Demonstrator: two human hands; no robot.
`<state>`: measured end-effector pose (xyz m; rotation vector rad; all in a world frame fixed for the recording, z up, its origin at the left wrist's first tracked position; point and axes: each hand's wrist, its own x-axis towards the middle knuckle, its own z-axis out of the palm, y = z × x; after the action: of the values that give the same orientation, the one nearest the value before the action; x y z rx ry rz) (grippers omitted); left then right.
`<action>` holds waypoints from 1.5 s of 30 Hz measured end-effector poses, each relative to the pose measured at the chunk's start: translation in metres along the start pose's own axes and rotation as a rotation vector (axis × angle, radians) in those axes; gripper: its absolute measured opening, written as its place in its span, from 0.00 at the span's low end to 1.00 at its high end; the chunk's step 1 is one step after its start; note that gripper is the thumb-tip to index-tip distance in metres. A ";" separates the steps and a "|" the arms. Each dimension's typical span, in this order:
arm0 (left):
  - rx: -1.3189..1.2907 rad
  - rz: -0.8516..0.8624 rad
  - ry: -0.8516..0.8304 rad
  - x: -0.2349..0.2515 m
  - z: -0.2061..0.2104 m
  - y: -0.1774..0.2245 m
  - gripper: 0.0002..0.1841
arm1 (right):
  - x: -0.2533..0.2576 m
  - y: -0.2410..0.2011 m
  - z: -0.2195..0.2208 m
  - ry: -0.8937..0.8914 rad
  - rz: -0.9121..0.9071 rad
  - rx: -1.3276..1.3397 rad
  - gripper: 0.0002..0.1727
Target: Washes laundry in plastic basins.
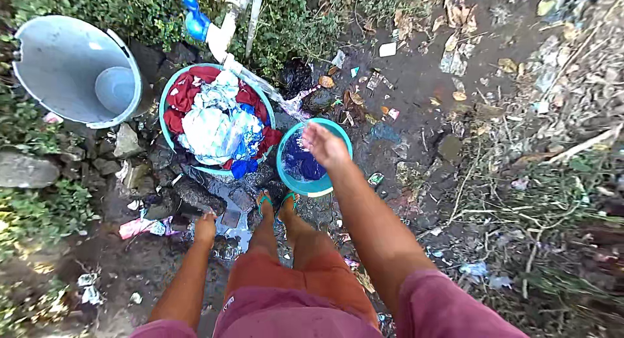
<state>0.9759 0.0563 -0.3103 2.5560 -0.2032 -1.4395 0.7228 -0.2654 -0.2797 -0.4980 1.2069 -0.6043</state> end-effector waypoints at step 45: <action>-0.121 0.102 0.076 0.045 0.079 0.146 0.32 | 0.051 -0.022 0.017 -0.190 0.219 -0.627 0.26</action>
<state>0.9282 -0.1036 -0.3520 2.4604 -0.2239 -1.2763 0.7468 -0.3151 -0.2962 -0.9121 1.2373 0.0253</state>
